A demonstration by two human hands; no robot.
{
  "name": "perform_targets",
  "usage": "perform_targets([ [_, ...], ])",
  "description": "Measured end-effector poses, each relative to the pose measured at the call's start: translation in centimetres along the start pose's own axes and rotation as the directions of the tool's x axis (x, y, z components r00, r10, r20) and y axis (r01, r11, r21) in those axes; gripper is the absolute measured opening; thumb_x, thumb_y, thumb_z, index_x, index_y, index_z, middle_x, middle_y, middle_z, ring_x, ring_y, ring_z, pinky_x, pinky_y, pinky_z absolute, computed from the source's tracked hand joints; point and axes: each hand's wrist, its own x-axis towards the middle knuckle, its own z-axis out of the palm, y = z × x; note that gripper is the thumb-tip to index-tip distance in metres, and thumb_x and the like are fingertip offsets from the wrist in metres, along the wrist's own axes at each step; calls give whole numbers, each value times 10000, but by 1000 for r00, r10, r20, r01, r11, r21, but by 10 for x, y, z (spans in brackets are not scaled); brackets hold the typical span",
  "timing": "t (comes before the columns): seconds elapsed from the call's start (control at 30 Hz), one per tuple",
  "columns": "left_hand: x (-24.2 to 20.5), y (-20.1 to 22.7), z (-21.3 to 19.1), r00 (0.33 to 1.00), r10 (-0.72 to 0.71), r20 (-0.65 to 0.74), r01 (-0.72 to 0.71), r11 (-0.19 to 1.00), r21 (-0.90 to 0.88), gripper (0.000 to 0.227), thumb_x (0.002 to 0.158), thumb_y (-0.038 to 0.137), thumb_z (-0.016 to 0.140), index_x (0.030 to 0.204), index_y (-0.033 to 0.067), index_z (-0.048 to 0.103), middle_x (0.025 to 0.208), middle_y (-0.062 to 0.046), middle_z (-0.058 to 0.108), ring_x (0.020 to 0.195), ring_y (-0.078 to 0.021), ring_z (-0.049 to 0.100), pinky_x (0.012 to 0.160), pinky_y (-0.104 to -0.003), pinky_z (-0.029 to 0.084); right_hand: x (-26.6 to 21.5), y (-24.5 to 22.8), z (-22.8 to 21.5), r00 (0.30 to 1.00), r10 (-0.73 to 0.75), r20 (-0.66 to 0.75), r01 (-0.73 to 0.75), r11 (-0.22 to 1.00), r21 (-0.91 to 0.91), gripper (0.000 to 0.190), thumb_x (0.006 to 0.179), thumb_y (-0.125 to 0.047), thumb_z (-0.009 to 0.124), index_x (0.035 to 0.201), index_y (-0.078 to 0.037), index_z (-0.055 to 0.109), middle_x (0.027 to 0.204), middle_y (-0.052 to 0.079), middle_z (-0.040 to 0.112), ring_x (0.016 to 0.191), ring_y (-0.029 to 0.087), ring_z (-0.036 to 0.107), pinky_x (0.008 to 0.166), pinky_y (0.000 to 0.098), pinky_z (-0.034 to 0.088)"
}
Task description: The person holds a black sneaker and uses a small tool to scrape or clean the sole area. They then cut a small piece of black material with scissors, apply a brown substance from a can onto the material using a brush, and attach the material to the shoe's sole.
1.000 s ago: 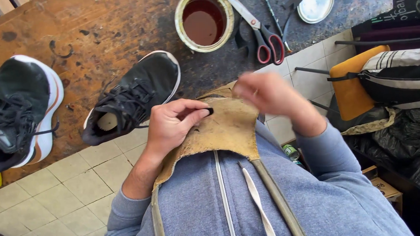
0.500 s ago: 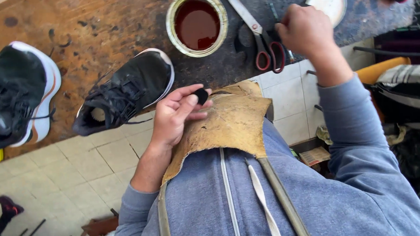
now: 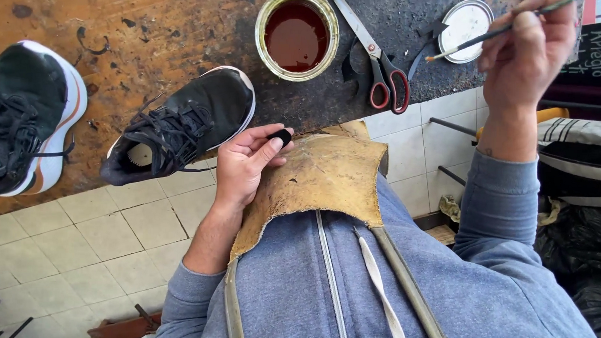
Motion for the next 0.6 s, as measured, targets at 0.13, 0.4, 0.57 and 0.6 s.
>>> perform_targets([
  [0.13,-2,-2,-6,1000,29,-10,-29,1000,3,287,923,49,725,1203,-9,700,1147,-193,774,934,-252,794,676,-248,657,-8,-30,32,983,-179,50,175,982,72,217,1201,-220,548,1132,-40,449,857,260,603,556,264,557,449,272,367],
  [0.4,-8,-9,-22,1000,16,-9,-17,999,-41,279,912,75,747,1183,11,731,1092,-157,787,970,-212,781,715,-260,677,-2,-76,141,879,-356,318,413,902,-130,112,1131,109,560,1033,115,506,836,306,668,581,283,662,453,292,453],
  [0.57,-13,-9,-36,998,61,25,-59,994,-90,276,922,64,737,1186,-13,716,1078,-187,785,946,-247,798,679,-249,668,11,-74,172,811,-330,483,497,825,-271,100,1177,63,576,1093,108,547,878,241,725,611,246,670,517,306,466],
  [0.6,-15,-8,-39,998,58,21,-56,994,-91,264,923,68,736,1176,-8,721,1069,-178,787,945,-247,800,675,-253,673,13,-72,173,804,-300,514,506,798,-327,110,1199,17,578,1117,85,549,895,205,733,627,235,678,539,312,475],
])
